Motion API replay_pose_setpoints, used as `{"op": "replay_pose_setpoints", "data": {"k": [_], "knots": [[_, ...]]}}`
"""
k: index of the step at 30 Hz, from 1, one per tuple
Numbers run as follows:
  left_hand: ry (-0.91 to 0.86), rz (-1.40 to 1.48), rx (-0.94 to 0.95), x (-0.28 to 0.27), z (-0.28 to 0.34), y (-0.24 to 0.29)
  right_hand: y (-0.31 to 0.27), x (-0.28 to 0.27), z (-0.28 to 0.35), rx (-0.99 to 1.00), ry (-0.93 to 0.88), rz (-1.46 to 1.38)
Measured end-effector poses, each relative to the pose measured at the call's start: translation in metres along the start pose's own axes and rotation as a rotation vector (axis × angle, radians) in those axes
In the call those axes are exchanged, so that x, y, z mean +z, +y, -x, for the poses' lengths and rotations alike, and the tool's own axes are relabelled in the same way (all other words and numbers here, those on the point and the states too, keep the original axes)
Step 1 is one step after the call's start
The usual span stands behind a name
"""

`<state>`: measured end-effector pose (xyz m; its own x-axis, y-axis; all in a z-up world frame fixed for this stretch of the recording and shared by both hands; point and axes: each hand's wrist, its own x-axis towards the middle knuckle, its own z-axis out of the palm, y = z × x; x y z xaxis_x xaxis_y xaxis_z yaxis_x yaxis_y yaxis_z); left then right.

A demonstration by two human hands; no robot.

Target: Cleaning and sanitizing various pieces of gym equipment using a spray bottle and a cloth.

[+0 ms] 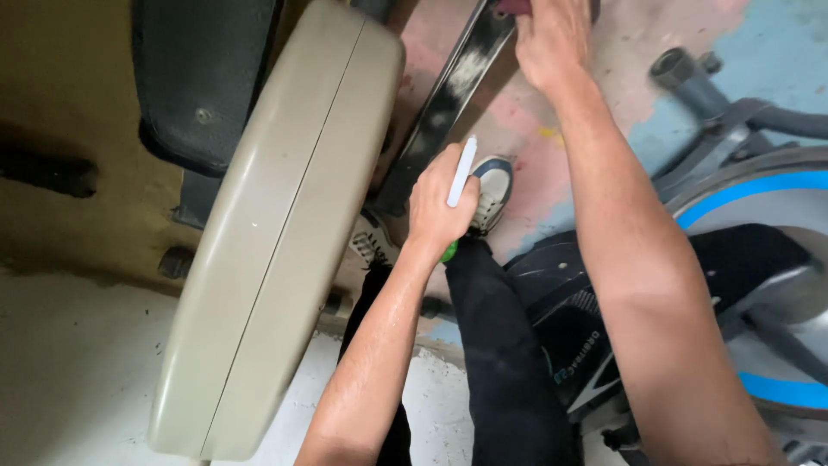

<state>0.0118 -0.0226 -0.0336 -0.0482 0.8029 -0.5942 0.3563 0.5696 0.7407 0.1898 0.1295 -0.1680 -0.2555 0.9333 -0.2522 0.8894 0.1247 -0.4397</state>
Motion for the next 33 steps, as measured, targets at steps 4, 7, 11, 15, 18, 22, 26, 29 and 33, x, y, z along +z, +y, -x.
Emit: {"op": "replay_pose_setpoints", "data": {"k": [4, 7, 11, 15, 18, 22, 26, 29, 33], "knots": [[0.004, 0.044, -0.028, 0.003, 0.008, -0.026, -0.019, 0.073, 0.048, 0.075, -0.201, 0.018], [-0.003, 0.024, -0.065, 0.001, 0.018, -0.052, -0.041, 0.136, 0.104, -0.063, -0.189, 0.039], [-0.005, 0.052, -0.054, -0.005, 0.038, -0.077, -0.042, 0.160, 0.145, -0.225, -0.358, 0.133], [0.017, 0.088, 0.004, -0.014, 0.046, -0.076, -0.030, 0.087, 0.097, -0.404, -0.484, 0.245], [0.032, 0.115, -0.010, -0.016, 0.049, -0.075, -0.028, 0.056, 0.069, -0.388, -0.497, 0.244], [0.051, 0.143, 0.028, -0.018, 0.053, -0.080, -0.047, 0.091, 0.103, -0.183, -0.149, 0.069], [0.053, 0.169, 0.077, -0.013, 0.054, -0.104, -0.079, 0.128, 0.154, -0.161, -0.041, 0.002], [0.034, 0.255, 0.047, -0.016, 0.069, -0.111, -0.087, 0.161, 0.197, -0.245, -0.212, 0.141], [0.012, 0.271, -0.080, -0.016, 0.089, -0.133, -0.090, 0.188, 0.226, -0.381, -0.425, 0.340]]}}
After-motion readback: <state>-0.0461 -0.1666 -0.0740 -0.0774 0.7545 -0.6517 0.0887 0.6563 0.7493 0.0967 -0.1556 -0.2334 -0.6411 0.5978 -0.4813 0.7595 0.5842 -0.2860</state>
